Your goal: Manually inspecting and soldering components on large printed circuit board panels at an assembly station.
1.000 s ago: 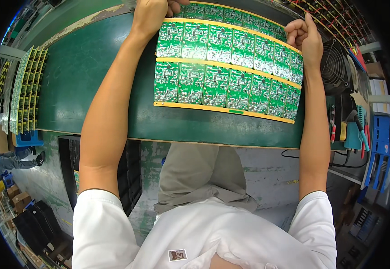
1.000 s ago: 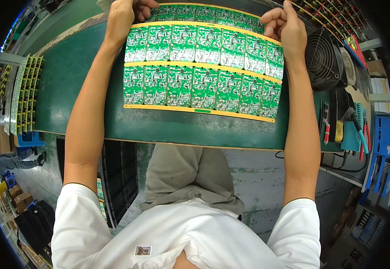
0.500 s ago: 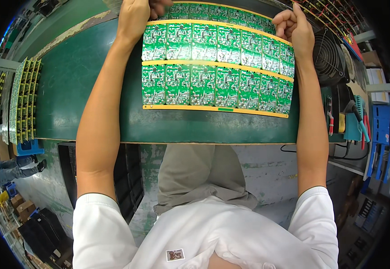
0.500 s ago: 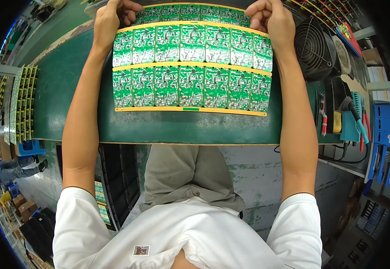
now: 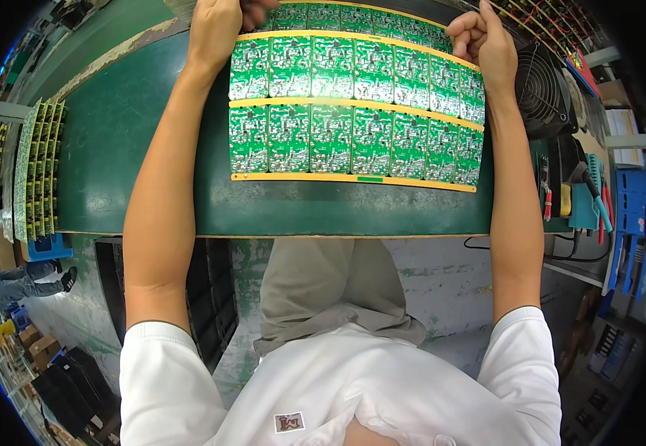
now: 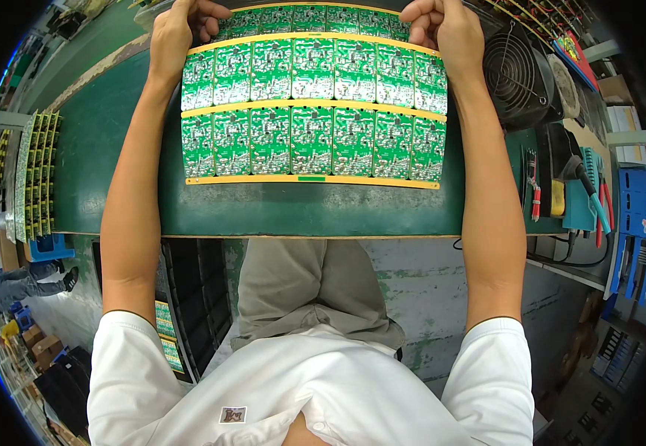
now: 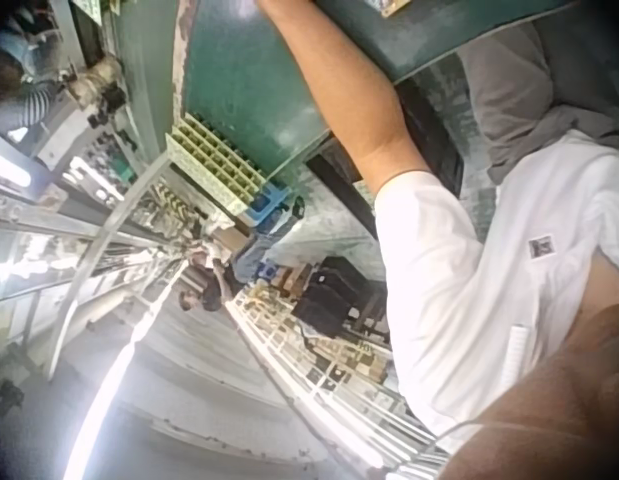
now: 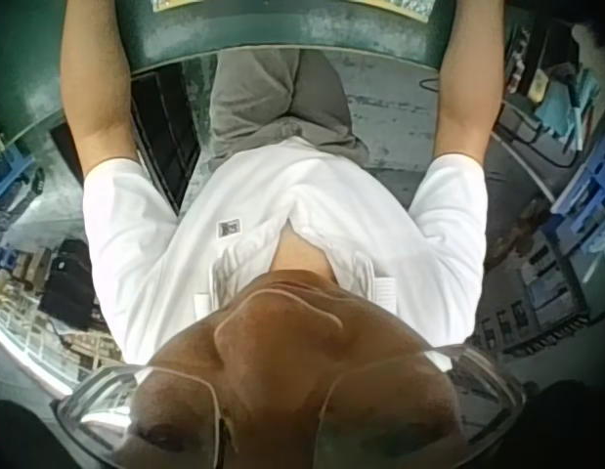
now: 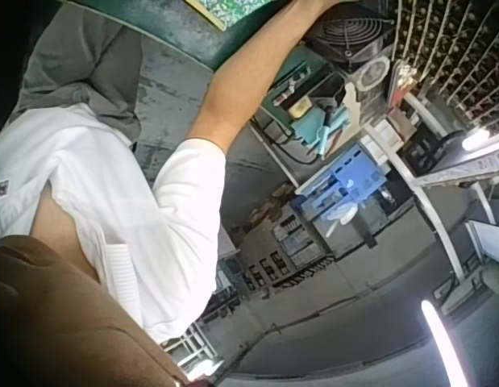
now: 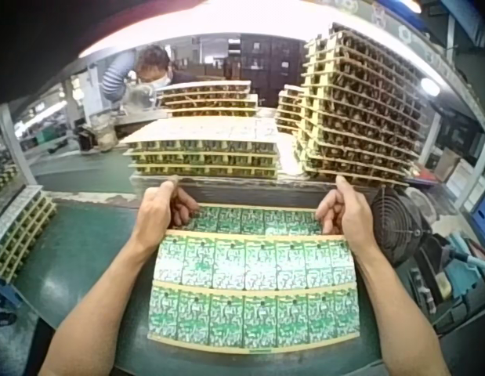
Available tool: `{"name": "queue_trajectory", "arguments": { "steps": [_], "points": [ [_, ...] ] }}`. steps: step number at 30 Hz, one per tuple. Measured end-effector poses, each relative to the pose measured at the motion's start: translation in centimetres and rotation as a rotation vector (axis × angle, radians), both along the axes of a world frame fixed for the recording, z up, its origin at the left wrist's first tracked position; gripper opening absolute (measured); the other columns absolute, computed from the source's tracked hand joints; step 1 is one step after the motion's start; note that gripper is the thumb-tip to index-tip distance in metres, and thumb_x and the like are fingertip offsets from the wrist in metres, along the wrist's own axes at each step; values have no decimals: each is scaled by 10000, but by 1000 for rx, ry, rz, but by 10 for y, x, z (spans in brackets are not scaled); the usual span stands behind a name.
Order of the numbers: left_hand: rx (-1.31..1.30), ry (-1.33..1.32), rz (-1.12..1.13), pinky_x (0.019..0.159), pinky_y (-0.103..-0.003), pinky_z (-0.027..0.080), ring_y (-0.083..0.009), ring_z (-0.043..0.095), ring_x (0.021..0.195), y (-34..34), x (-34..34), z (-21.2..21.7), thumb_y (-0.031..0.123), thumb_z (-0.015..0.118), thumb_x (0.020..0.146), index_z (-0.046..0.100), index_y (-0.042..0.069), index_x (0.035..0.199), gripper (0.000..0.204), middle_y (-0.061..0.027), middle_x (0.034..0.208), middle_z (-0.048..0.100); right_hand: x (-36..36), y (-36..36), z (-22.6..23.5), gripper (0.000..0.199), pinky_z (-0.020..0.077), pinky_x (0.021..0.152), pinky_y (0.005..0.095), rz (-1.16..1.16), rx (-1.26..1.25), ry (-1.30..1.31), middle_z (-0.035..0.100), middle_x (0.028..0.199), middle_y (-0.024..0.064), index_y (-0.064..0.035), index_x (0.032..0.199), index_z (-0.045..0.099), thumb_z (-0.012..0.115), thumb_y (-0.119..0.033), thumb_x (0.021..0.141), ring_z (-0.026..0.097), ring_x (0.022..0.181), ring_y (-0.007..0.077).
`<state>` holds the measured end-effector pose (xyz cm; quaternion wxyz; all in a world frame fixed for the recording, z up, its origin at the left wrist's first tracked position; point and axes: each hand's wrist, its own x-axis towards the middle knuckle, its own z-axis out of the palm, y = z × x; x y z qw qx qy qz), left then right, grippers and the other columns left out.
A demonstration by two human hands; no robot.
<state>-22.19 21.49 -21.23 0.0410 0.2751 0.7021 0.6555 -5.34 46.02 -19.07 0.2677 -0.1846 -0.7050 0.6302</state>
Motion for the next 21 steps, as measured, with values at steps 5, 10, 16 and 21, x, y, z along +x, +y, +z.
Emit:
{"name": "queue_trajectory", "arguments": {
  "steps": [5, 10, 16, 21],
  "points": [
    [-5, 22, -5, 496, -228, 366, -126, 464, 498, 0, 0, 1, 295, 309, 984, 662, -73, 703, 582, -94, 583, 584, 0, 2, 0, 637, 284, 352, 190, 7, -6, -2, 503, 412, 22, -21, 596, 637, 342, -384, 1028, 408, 310, 89],
    [-24, 22, 2, 495, -227, 366, -124, 464, 497, 0, 1, 2, 291, 311, 981, 664, -71, 706, 576, -93, 582, 583, 1, 2, 2, 636, 290, 360, 191, 14, -15, -32, 506, 416, 27, -16, 599, 638, 344, -381, 1028, 414, 317, 91],
    [-59, 20, 12, 491, -226, 364, -123, 462, 492, 0, 2, 4, 292, 311, 978, 669, -69, 712, 574, -93, 576, 580, 2, 0, 3, 635, 297, 367, 193, 24, -10, -34, 507, 419, 31, -11, 602, 641, 346, -378, 1028, 416, 321, 94],
    [-86, 9, 14, 504, -224, 371, -122, 471, 509, -1, 1, 5, 291, 325, 970, 677, -65, 738, 552, -93, 594, 588, 2, 2, 3, 634, 302, 368, 196, 27, -41, -51, 505, 417, 31, -11, 601, 641, 348, -377, 1028, 416, 320, 94]
  ]
}}
